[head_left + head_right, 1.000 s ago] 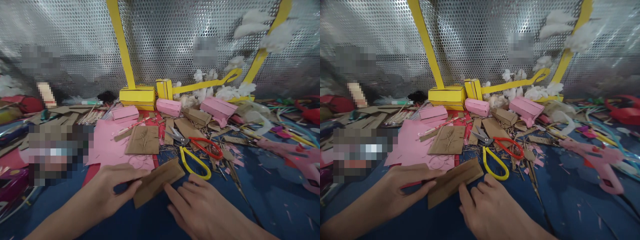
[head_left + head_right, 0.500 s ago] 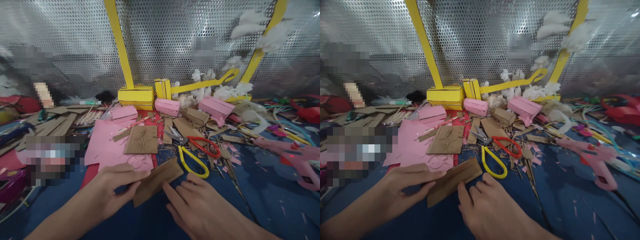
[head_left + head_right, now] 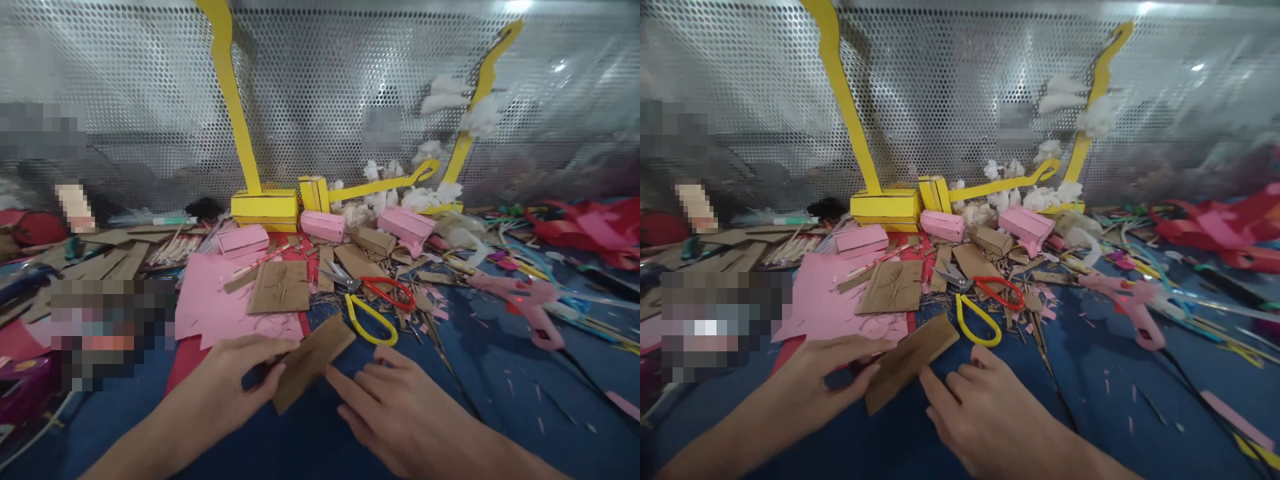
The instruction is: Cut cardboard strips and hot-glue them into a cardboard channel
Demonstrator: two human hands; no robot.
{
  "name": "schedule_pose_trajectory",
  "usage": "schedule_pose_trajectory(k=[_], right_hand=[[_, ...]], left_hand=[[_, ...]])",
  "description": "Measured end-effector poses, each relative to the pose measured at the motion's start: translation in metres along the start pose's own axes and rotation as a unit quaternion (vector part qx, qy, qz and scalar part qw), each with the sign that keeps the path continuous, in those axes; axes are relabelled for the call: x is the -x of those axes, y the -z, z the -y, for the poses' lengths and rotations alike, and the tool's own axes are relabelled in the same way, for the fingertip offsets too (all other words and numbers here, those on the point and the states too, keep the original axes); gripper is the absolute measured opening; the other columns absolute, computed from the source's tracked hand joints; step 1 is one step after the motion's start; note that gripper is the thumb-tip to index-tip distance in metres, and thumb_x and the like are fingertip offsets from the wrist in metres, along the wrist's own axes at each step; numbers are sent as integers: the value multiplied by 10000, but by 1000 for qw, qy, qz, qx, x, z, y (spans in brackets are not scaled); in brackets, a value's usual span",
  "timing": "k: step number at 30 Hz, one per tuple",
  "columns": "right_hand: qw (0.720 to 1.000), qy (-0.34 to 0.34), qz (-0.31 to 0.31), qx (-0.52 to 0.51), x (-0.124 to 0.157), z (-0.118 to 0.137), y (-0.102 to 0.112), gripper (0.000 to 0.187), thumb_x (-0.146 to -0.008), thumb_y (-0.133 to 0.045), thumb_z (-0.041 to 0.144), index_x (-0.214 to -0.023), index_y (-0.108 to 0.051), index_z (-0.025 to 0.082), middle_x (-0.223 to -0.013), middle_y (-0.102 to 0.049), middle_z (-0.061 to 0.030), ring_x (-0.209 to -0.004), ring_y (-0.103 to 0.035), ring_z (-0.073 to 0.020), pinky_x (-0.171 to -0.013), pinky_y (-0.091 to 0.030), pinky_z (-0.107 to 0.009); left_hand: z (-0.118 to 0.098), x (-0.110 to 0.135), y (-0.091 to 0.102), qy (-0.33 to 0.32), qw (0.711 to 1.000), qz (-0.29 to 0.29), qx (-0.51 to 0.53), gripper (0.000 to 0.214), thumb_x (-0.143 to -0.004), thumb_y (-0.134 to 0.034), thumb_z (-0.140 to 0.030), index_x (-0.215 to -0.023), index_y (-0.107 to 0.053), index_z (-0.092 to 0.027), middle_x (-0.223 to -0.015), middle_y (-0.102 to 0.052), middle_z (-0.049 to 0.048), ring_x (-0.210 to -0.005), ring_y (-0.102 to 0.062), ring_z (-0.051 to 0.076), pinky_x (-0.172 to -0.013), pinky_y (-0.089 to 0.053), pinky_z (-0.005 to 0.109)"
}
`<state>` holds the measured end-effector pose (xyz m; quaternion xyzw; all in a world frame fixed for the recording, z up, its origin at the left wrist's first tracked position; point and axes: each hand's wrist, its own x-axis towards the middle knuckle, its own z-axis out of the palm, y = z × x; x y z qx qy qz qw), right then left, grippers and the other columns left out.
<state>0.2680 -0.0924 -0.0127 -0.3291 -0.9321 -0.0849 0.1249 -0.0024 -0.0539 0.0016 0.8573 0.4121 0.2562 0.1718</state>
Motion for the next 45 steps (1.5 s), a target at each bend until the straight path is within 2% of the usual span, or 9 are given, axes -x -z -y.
schedule_pose_trajectory(k=[5, 10, 16, 22, 34, 36, 39, 42, 45], right_hand=[[995, -78, -53, -40, 46, 5, 11, 290, -1071, -414, 216, -1251, -640, 186, -747, -735, 15, -617, -681, -158, -765, -426, -361], [986, -139, -79, -55, 76, 9, 20, 302, -1095, -382, 232, -1311, -590, 196, -874, -788, 5, -698, -724, -148, -749, -451, -332], [991, -126, 35, -12, 40, 30, 10, 423, -991, -581, 260, -1410, -546, 211, -805, -766, 21, -681, -729, -206, -747, -441, -389], [988, -124, 86, 28, 12, 37, 7, 456, -1009, -560, 323, -1448, -514, 207, -784, -762, 3, -638, -725, -224, -698, -419, -402], [985, -162, 29, -59, 24, 33, 20, 348, -990, -585, 270, -1338, -589, 260, -859, -764, 2, -759, -728, -208, -775, -469, -359], [962, -248, -52, -105, 48, 20, 29, 191, -1026, -519, 284, -1163, -650, 270, -974, -768, -17, -860, -729, -210, -814, -489, -355], [884, -432, -173, -37, 100, -14, 36, 296, -1030, -451, 460, -907, -624, 254, -842, -720, -59, -712, -676, -242, -665, -491, -360], [812, -547, -196, 60, 151, -60, 37, 380, -940, -483, 590, -929, -625, 239, -876, -694, -105, -744, -667, -291, -702, -505, -409], [787, -576, -203, 90, 175, -106, 39, 515, -873, -519, 641, -1012, -627, 157, -990, -674, -214, -918, -635, -362, -804, -486, -467]], left_hand=[[1, 9, -8, -16, 1000, -6, -10, 355, -877, -546, -168, -1170, -737, -232, -706, -702, -37, -591, -657, 113, -602, -537, 181], [1, 12, -13, -49, 999, 9, -4, 396, -901, -540, -148, -1240, -722, -242, -815, -755, -5, -643, -681, 113, -601, -529, 171], [1, 11, -17, -80, 997, 1, 1, 378, -923, -540, -137, -1237, -726, -232, -850, -774, 8, -656, -684, 120, -610, -522, 185], [1, 10, -15, -67, 998, 8, 2, 321, -903, -544, -118, -1112, -767, -216, -825, -775, 14, -642, -666, 122, -610, -512, 189], [-1, 8, -10, -18, 999, 39, -21, 349, -911, -524, -199, -1134, -791, -219, -722, -758, -12, -550, -603, 125, -550, -479, 189], [-1, 8, -10, -14, 998, 41, -34, 364, -912, -522, -211, -1158, -790, -212, -744, -772, -2, -555, -615, 131, -552, -486, 193], [0, 8, -10, -13, 998, 45, -53, 379, -916, -521, -225, -1185, -787, -196, -759, -784, 11, -560, -622, 138, -548, -489, 197], [-2, 7, -9, -17, 997, 46, -53, 386, -912, -520, -228, -1181, -793, -188, -747, -783, 15, -568, -630, 145, -555, -500, 201], [-3, 6, -7, -15, 997, 53, -53, 390, -902, -525, -215, -1184, -793, -190, -717, -764, 4, -563, -619, 137, -551, -495, 190]])
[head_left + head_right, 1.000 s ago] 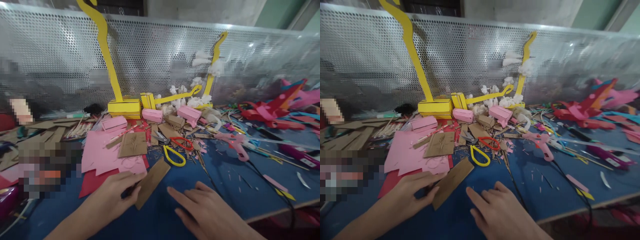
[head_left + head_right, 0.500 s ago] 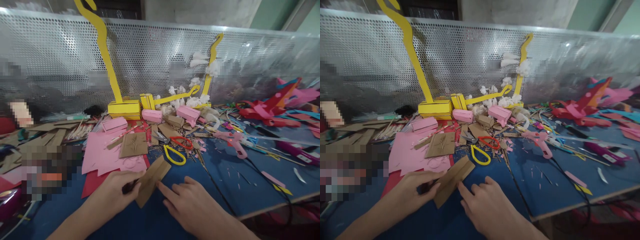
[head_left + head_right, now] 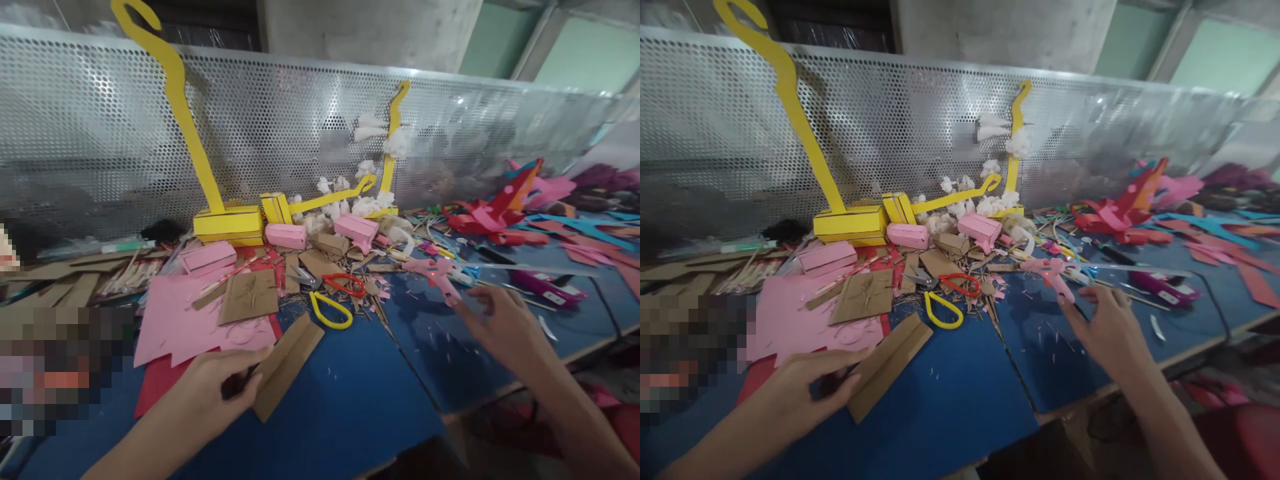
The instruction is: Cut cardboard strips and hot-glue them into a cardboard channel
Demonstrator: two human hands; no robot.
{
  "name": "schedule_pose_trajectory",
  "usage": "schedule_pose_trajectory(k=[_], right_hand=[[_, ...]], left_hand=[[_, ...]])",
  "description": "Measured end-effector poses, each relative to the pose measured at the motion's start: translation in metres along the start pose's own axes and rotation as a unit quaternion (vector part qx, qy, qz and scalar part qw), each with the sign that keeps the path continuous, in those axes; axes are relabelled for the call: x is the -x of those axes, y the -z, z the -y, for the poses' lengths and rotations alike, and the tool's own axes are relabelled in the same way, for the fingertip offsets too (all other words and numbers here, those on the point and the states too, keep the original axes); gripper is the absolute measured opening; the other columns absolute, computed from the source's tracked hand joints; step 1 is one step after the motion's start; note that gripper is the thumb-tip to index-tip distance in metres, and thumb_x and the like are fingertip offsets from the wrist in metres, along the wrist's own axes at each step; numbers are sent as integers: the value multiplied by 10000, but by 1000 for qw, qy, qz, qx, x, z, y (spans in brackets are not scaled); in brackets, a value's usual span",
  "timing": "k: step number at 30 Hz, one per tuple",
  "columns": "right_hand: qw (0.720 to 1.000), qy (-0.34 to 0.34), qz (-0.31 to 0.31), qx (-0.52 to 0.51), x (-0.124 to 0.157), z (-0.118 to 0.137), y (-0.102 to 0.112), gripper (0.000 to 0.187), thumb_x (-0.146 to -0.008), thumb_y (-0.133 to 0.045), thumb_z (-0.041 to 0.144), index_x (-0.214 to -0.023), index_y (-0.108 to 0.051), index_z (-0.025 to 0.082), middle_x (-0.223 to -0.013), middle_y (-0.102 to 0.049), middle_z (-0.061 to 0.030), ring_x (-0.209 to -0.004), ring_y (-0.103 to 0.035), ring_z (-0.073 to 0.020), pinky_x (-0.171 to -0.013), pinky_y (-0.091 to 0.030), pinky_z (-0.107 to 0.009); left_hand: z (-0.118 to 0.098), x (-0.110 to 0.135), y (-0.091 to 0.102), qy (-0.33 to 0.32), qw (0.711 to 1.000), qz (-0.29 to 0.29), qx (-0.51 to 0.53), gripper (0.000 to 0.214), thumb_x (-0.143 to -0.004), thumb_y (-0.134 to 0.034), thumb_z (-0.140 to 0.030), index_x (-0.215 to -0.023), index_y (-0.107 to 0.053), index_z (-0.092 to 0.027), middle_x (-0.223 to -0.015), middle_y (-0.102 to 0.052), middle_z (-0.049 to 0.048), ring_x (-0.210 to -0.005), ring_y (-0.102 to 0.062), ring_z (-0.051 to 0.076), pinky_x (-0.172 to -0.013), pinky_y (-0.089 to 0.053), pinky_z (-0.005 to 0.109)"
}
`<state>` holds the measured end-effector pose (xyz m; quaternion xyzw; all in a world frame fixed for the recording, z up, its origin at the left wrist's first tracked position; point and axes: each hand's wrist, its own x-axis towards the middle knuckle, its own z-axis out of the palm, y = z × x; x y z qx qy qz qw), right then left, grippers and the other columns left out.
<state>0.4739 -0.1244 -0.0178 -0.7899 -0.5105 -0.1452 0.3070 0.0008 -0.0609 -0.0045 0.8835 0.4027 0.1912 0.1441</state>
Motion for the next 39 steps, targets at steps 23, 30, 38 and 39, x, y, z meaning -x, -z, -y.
schedule_pose_trajectory(k=[23, 30, 38, 39], right_hand=[[976, 137, 169, 22, -82, 39, -15, 403, -981, -469, 432, -649, -530, 212, -678, -591, -43, -642, -544, -160, -641, -335, -294], [970, 157, 182, 28, -83, 49, -15, 424, -979, -478, 447, -613, -479, 232, -586, -536, -13, -586, -506, -143, -614, -295, -307], [985, 105, 133, -12, -63, 41, 14, 336, -931, -541, 502, -717, -499, 246, -675, -640, -79, -596, -563, -206, -615, -362, -337], [984, 101, 141, -30, -55, 44, 16, 363, -951, -490, 546, -767, -527, 235, -681, -659, -85, -594, -587, -215, -607, -390, -335]], left_hand=[[8, 4, -9, -21, 1000, -16, 17, 365, -869, -527, -189, -1111, -798, -219, -630, -688, -27, -525, -577, 119, -524, -464, 171], [7, 3, -8, -10, 1000, -16, 21, 338, -876, -534, -189, -1072, -803, -248, -722, -755, -13, -553, -624, 129, -547, -480, 183], [6, 5, -2, -9, 1000, 17, -20, 399, -894, -509, -184, -1192, -767, -249, -683, -746, -20, -535, -633, 132, -541, -452, 201], [4, 5, 1, -9, 999, 22, -22, 420, -898, -506, -180, -1233, -753, -244, -696, -752, -14, -543, -640, 132, -546, -448, 203]])
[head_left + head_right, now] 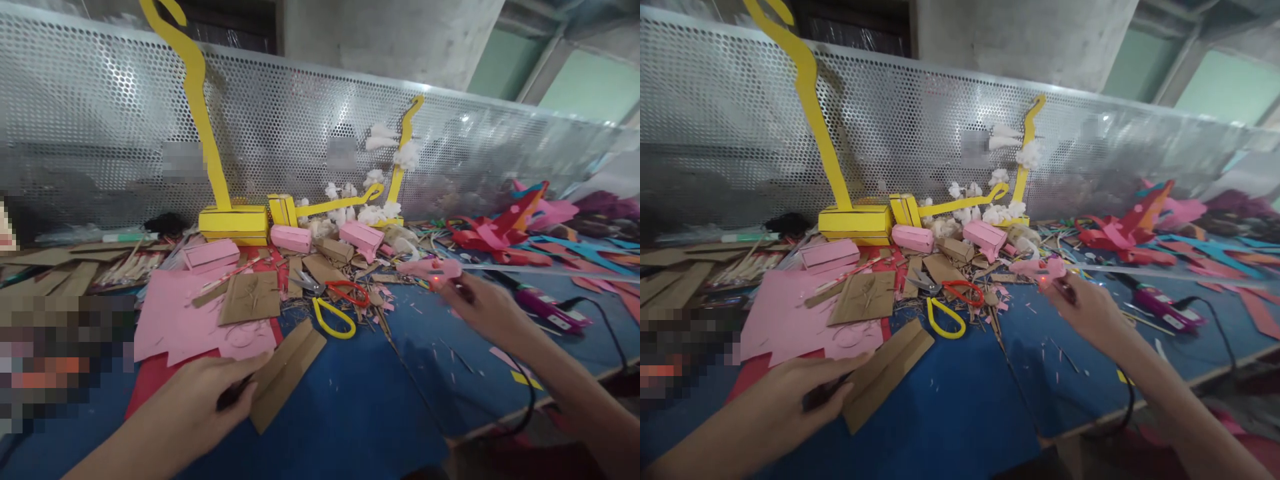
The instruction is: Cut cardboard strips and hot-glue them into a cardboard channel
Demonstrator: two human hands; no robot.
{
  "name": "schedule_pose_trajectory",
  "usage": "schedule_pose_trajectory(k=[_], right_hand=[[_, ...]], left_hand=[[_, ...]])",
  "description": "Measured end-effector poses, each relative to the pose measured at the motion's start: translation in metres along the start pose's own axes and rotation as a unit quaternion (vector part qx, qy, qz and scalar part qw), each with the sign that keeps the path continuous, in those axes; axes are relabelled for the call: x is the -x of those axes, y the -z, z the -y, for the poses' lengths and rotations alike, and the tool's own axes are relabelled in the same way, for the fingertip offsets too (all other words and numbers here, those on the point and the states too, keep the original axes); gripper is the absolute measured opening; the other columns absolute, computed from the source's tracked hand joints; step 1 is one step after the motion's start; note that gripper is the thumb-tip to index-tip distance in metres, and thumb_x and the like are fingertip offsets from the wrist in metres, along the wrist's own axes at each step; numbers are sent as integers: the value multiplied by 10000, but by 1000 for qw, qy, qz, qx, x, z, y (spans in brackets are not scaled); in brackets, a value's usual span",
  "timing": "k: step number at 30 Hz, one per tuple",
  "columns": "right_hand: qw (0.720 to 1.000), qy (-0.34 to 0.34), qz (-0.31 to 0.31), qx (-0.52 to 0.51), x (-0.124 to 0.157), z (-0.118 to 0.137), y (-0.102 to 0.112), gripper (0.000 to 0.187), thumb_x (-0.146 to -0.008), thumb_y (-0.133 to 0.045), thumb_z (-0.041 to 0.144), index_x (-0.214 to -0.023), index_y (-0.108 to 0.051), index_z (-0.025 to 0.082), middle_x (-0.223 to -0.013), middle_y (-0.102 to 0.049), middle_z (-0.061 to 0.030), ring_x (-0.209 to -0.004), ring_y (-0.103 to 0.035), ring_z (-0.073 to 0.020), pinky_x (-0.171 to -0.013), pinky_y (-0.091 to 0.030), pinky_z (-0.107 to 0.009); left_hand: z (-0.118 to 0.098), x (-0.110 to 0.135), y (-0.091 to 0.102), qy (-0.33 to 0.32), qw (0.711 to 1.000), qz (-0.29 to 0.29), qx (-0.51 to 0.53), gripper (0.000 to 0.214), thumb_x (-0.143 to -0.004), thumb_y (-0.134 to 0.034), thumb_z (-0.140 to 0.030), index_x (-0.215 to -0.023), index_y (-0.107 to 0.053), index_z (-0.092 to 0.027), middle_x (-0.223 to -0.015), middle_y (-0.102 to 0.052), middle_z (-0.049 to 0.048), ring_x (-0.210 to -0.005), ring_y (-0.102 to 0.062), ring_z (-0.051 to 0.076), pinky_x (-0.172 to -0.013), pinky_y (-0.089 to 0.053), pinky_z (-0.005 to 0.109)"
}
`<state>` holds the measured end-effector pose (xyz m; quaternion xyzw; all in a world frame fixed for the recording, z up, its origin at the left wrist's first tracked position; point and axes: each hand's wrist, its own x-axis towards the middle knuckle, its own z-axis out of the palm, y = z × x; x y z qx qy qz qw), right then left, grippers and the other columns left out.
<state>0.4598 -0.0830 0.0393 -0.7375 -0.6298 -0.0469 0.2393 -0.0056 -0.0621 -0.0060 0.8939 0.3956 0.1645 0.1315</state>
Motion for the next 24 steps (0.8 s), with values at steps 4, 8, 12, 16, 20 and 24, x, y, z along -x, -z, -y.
schedule_pose_trajectory(k=[4, 8, 12, 16, 20, 24], right_hand=[[990, 22, 59, -122, 37, 34, -7, 497, -1017, -357, 619, -803, -564, 221, -678, -655, -51, -581, -602, -197, -578, -464, -316], [972, 46, 155, -173, 66, 81, -20, 489, -975, -485, 616, -694, -547, 222, -559, -514, 24, -488, -455, -144, -441, -341, -275], [942, 142, 235, -190, 79, 118, -31, 389, -1016, -509, 478, -760, -642, 216, -681, -646, 20, -551, -532, -138, -507, -421, -251], [916, 233, 259, -198, 83, 135, -38, 255, -1037, -532, 441, -1039, -700, 249, -991, -748, -17, -849, -670, -200, -783, -518, -300], [882, 273, 335, -187, 77, 149, -41, 234, -1047, -524, 433, -1064, -667, 248, -993, -735, -19, -852, -652, -197, -767, -484, -311], [848, 355, 347, -184, 73, 158, -48, 144, -1044, -527, 334, -1037, -627, 230, -956, -725, -10, -814, -627, -184, -787, -431, -328]], left_hand=[[-10, -1, 15, -1, 1000, 31, 2, 460, -910, -508, -167, -1320, -708, -229, -729, -753, -7, -590, -648, 134, -570, -432, 209], [-13, -3, 23, 1, 997, 70, 33, 478, -926, -488, -149, -1354, -674, -254, -746, -744, -28, -603, -625, 122, -597, -427, 203], [-9, -1, 23, -8, 995, 70, 68, 426, -902, -499, -150, -1244, -724, -268, -803, -763, -23, -620, -634, 128, -587, -420, 200], [-7, 1, 26, -4, 995, 76, 71, 346, -912, -497, -178, -1145, -743, -251, -793, -755, -2, -663, -666, 160, -605, -424, 220], [-9, 2, 29, -1, 994, 100, 52, 303, -932, -491, -165, -1120, -715, -246, -888, -763, 16, -764, -697, 180, -658, -421, 241], [-10, 2, 29, 1, 992, 116, 53, 319, -947, -497, -169, -1195, -667, -276, -925, -758, -1, -787, -695, 184, -648, -395, 252]])
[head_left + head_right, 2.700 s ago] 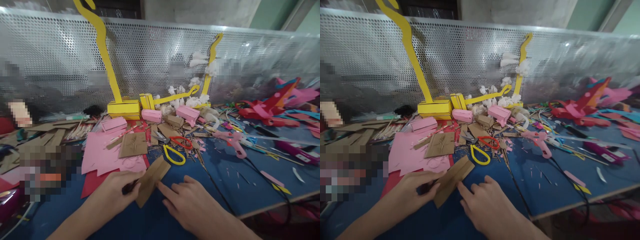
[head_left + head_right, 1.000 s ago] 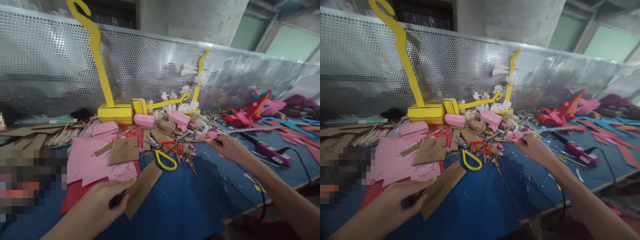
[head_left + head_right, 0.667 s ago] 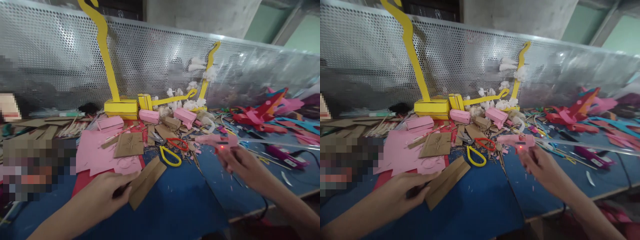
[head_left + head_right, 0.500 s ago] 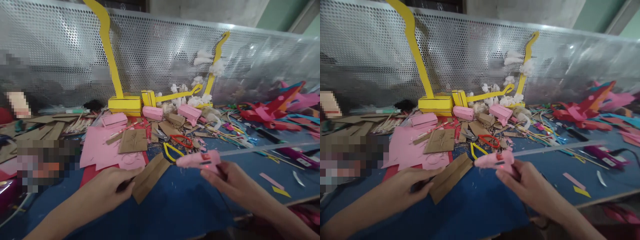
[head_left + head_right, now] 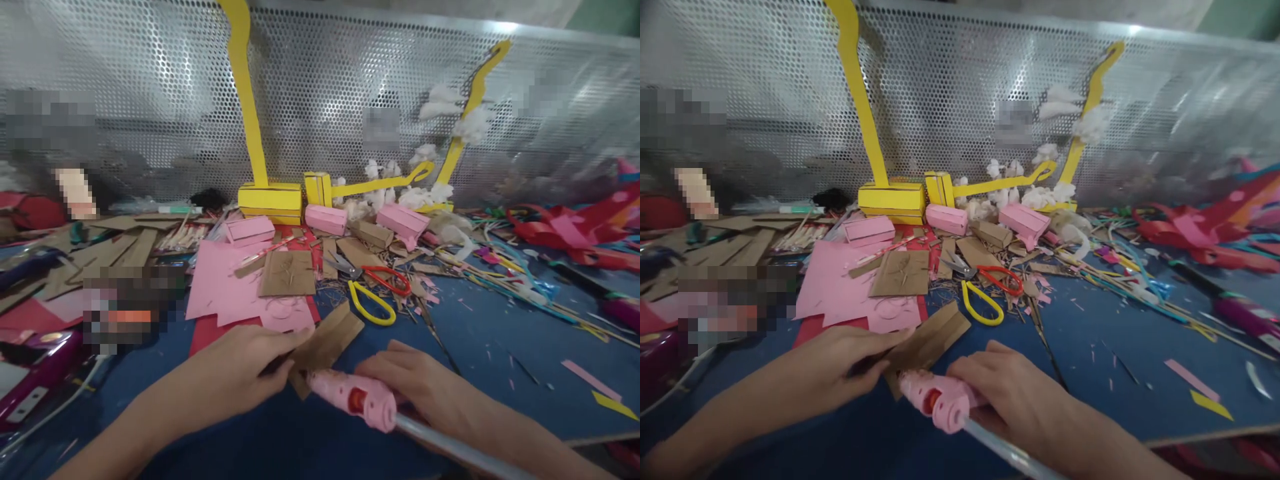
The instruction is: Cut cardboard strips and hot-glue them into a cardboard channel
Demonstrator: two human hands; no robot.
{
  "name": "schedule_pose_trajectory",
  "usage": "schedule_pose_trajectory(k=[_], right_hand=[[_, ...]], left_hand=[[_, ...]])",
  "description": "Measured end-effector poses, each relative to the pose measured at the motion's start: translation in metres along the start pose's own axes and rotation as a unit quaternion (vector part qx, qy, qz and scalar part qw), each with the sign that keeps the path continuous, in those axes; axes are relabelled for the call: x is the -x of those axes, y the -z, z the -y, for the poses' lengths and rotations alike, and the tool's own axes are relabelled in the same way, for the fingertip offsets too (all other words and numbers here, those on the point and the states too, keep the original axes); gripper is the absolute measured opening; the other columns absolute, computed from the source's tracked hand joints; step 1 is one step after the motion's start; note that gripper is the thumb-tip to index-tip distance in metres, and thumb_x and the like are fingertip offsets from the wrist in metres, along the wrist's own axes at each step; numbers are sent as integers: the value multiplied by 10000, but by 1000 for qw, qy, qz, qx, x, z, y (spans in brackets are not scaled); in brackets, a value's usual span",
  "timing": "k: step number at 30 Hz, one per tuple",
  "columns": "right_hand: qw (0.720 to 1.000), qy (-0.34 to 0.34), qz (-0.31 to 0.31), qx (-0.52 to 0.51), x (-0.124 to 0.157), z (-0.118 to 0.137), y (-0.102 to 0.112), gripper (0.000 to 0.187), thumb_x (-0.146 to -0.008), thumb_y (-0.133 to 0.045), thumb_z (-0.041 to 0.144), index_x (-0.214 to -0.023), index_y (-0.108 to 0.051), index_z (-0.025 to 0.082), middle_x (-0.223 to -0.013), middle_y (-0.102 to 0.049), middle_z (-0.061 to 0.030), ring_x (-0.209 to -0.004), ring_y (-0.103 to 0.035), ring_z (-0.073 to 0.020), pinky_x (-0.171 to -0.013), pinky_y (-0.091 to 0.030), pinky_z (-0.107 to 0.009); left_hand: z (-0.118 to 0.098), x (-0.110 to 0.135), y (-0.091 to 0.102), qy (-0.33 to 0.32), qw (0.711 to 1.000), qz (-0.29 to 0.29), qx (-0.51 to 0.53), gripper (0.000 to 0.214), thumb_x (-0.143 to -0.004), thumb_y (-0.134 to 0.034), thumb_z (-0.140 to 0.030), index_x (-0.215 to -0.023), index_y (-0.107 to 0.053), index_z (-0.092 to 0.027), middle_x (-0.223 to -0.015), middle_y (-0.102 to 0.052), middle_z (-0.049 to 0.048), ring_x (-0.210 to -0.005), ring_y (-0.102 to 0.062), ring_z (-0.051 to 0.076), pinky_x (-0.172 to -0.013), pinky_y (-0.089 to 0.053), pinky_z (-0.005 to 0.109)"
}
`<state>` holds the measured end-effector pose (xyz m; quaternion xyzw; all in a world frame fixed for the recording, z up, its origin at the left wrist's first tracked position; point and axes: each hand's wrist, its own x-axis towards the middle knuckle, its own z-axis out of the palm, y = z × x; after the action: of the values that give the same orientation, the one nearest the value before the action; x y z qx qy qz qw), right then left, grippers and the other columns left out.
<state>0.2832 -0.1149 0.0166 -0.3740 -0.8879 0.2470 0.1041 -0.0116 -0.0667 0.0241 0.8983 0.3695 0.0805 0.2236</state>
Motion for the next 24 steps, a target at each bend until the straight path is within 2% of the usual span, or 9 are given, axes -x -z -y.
schedule_pose_trajectory(k=[5, 13, 18, 24], right_hand=[[996, 36, -16, 77, -4, -2, -11, 133, -1054, -501, 261, -962, -589, 223, -866, -698, -3, -743, -605, -166, -777, -378, -338], [985, 72, -15, 154, -3, 4, -8, 196, -1026, -434, 153, -1098, -609, 206, -915, -723, -42, -798, -641, -197, -816, -392, -361], [984, 67, -1, 166, -6, 8, -4, 171, -1046, -440, 166, -1003, -596, 220, -851, -697, -9, -729, -622, -183, -787, -391, -354], [977, 92, 2, 194, -9, 11, -2, 210, -1062, -428, 176, -902, -558, 220, -830, -678, -5, -663, -571, -176, -722, -361, -349]], left_hand=[[-1, 0, -1, -6, 999, 12, 33, 378, -958, -483, -150, -1278, -625, -292, -932, -744, -11, -786, -685, 168, -641, -381, 248], [0, -2, 1, -12, 999, 12, 46, 354, -981, -463, -159, -1265, -627, -292, -877, -717, -21, -748, -662, 157, -620, -356, 255], [2, -2, -2, -17, 999, -1, 36, 392, -955, -486, -138, -1288, -624, -295, -866, -710, -24, -715, -646, 148, -613, -364, 246], [0, -2, 1, -13, 999, 11, 35, 428, -968, -475, -141, -1336, -616, -310, -953, -756, -8, -819, -702, 171, -671, -406, 248]])
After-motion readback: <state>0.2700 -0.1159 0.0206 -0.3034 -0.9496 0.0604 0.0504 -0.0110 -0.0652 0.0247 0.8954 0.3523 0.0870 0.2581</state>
